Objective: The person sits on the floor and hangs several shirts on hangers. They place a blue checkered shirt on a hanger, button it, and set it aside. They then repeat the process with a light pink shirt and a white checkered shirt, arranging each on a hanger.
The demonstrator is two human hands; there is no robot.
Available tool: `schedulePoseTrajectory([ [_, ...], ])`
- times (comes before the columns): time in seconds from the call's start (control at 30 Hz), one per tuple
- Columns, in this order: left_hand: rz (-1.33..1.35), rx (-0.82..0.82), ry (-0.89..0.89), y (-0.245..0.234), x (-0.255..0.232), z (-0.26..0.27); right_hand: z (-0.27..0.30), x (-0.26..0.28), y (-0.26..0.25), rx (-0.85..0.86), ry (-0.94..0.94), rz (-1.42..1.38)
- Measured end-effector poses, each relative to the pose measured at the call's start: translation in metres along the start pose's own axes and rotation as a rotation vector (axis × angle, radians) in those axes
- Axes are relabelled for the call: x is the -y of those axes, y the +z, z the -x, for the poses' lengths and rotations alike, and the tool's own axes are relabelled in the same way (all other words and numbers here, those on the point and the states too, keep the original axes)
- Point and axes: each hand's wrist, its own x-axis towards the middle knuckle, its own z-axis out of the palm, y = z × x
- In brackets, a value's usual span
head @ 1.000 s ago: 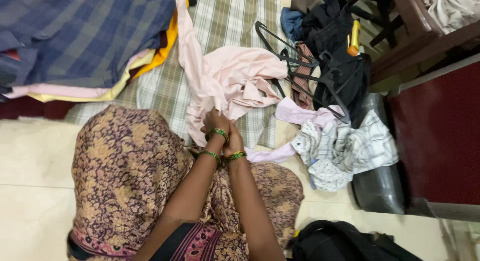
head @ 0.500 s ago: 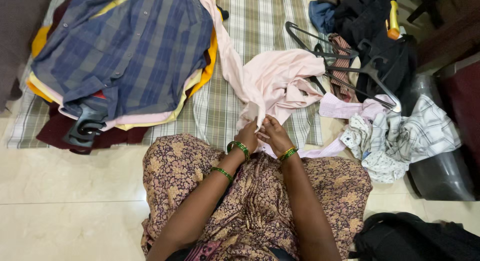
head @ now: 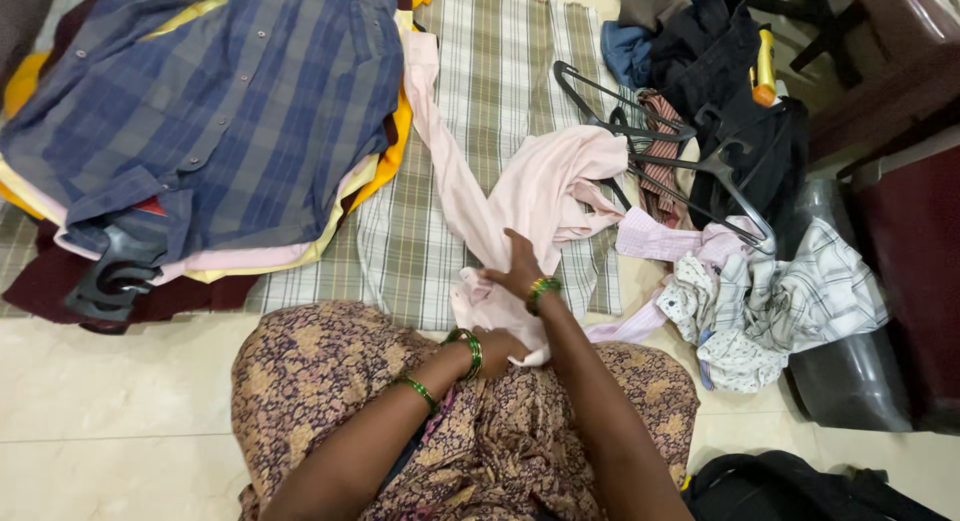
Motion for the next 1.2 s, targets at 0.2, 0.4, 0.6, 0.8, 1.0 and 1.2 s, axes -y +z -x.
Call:
schedulePoseTrajectory([
  [0.2, 0.158, -0.139, 0.089, 0.007, 0.003, -0.018, -0.064, -0.031, 0.018, 0.153, 0.162, 0.139],
  [0.4, 0.221, -0.264, 0.434, -0.014, 0.004, -0.001, -0.057, -0.151, -0.041, -0.919, 0.323, -0.866],
  [0.6, 0.214, 0.166, 0.443, -0.023, 0.013, -0.023, -0.009, -0.194, -0.022, -0.564, 0.568, -0.558],
  [0.8, 0.488, -0.954, -0.204, -0.048, 0.084, -0.082, -0.053, -0.179, 0.003, -0.609, 0.251, -0.309],
  [1.0, 0.53, -0.888, -0.358, -0.017, 0.121, -0.114, -0.052, -0.15, 0.006, -0.565, 0.349, -0.447],
  [1.2, 1.77, -0.461, -0.371, -0.005, 0.15, -0.162, -0.041, -0.121, -0.024, 0.147, 0.535, -1.371],
])
